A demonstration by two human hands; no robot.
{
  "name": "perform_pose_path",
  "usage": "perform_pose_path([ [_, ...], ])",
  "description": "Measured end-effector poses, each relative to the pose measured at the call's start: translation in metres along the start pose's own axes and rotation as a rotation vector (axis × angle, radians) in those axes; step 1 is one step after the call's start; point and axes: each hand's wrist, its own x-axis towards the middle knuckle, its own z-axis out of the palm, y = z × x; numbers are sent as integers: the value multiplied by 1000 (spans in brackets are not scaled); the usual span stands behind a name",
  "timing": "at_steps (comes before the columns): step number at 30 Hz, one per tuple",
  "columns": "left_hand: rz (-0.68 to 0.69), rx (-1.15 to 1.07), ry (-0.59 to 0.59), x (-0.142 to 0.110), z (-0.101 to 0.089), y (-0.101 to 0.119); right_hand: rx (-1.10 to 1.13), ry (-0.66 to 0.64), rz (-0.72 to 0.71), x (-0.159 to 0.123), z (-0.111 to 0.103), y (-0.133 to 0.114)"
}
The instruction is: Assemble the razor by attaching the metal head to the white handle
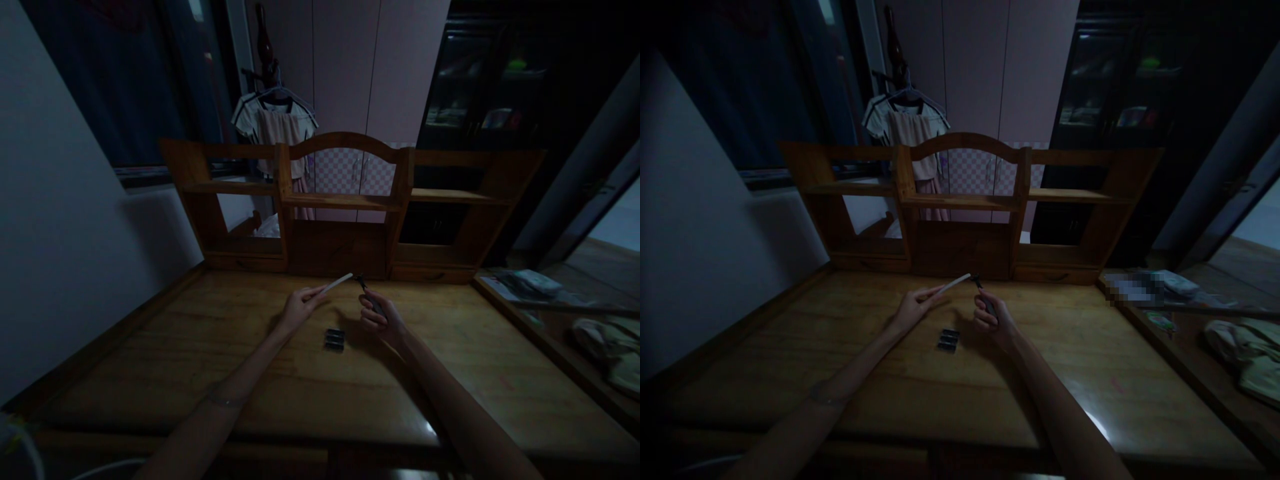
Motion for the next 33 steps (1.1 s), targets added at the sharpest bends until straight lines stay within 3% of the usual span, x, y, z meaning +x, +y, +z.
perform_pose_path([
  [7,24,-41,-11,2,1,-3,-37,9,17,1,0,-1],
  [14,-110,-85,-19,2,-4,2,-44,-9,13,1,0,-1],
  [26,-39,-75,-40,2,-1,3,-43,-3,14,1,1,-2],
  [33,29,-17,13,1,-1,5,-48,15,25,0,0,-2],
])
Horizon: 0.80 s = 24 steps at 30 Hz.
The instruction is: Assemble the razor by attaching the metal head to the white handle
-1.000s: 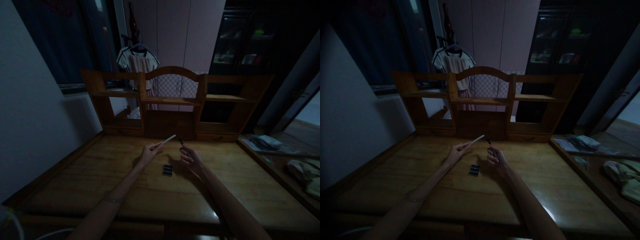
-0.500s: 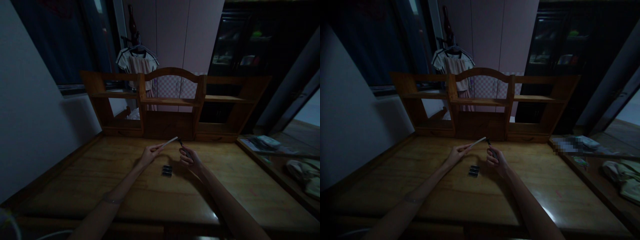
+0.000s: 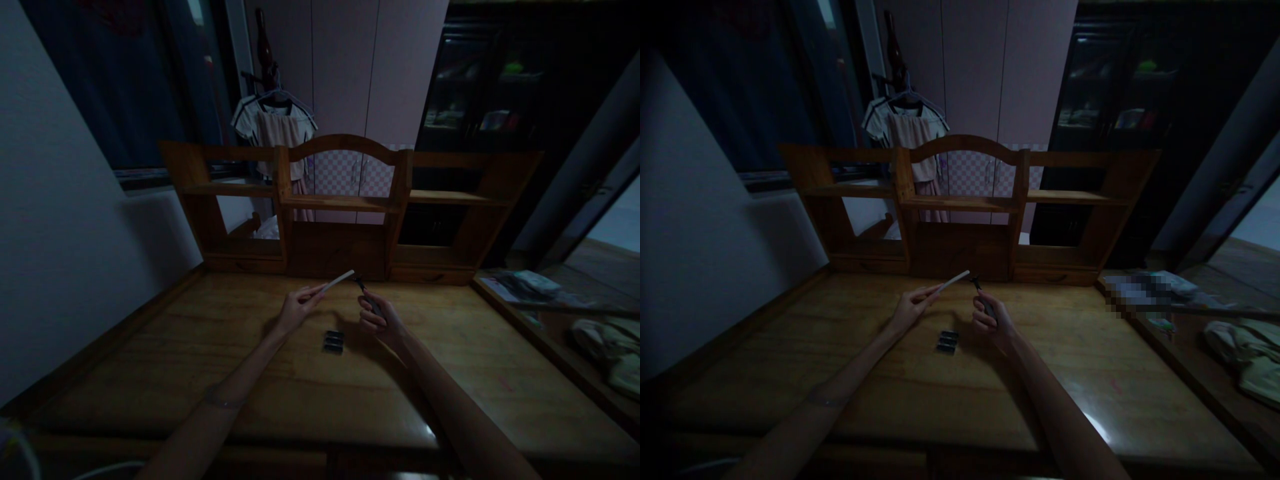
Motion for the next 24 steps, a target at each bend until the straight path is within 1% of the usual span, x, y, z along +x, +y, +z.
perform_pose_path([
  [4,12,10,-24,-1,1,1,16,-12,-9,0,1,0],
  [9,6,19,-41,-2,1,5,-11,18,-11,-1,4,-1],
  [16,1,56,-50,-1,2,3,-15,-11,3,1,0,0],
  [24,4,22,-42,-1,3,0,36,-44,18,2,-1,3],
])
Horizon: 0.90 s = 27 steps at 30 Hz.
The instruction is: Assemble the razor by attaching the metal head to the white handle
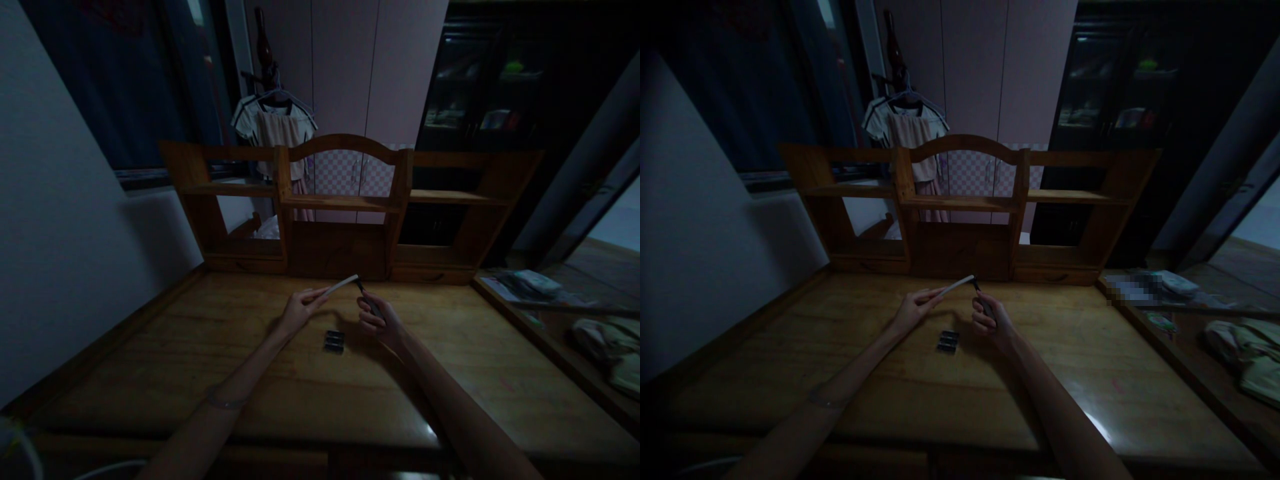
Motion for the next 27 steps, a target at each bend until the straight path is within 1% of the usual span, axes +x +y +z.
perform_pose_path([
  [4,1,14,15,1,0,-2,9,-18,15,0,3,0],
  [8,13,29,-3,0,-1,-3,9,-33,41,2,2,3],
  [20,1,48,-23,1,-2,-1,10,23,18,3,-2,4],
  [24,7,40,-26,1,-2,-3,13,4,24,3,-2,4],
  [27,6,47,-15,1,-2,-5,8,21,11,3,1,4],
])
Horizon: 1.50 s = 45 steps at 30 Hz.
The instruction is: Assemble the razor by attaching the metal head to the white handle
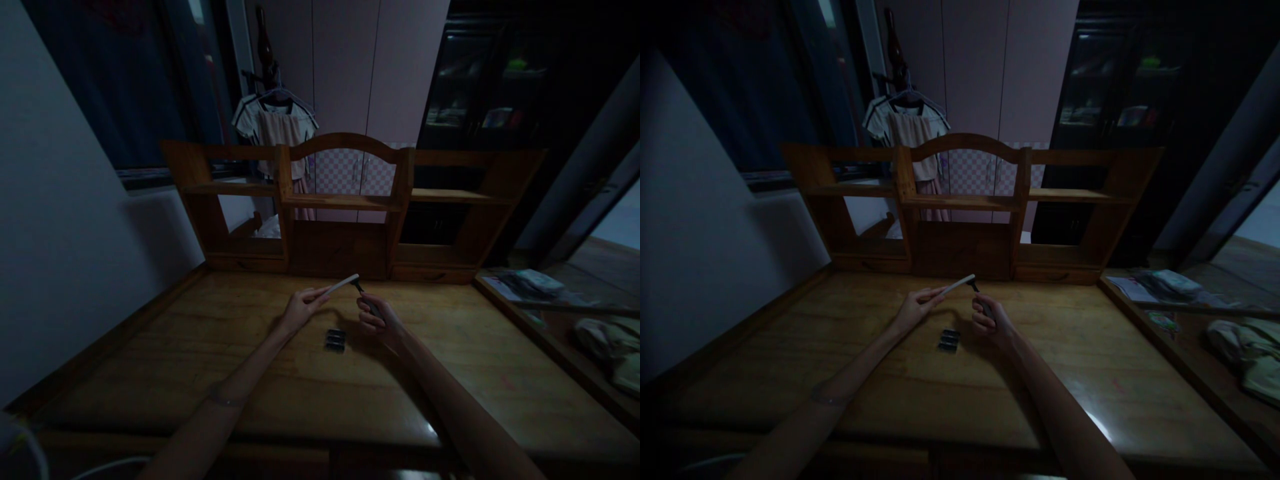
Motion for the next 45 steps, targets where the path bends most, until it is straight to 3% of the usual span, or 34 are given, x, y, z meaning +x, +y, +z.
perform_pose_path([
  [7,27,-9,-17,1,1,-4,1,46,-41,-2,3,-1],
  [22,6,12,-49,1,0,-9,57,17,-78,-10,10,-7],
  [31,57,38,41,-1,-1,-1,86,20,-149,-10,6,-7],
  [39,115,50,41,-1,2,4,66,83,-27,-10,9,-8],
  [45,94,76,30,-1,1,2,105,17,24,-8,6,-6],
])
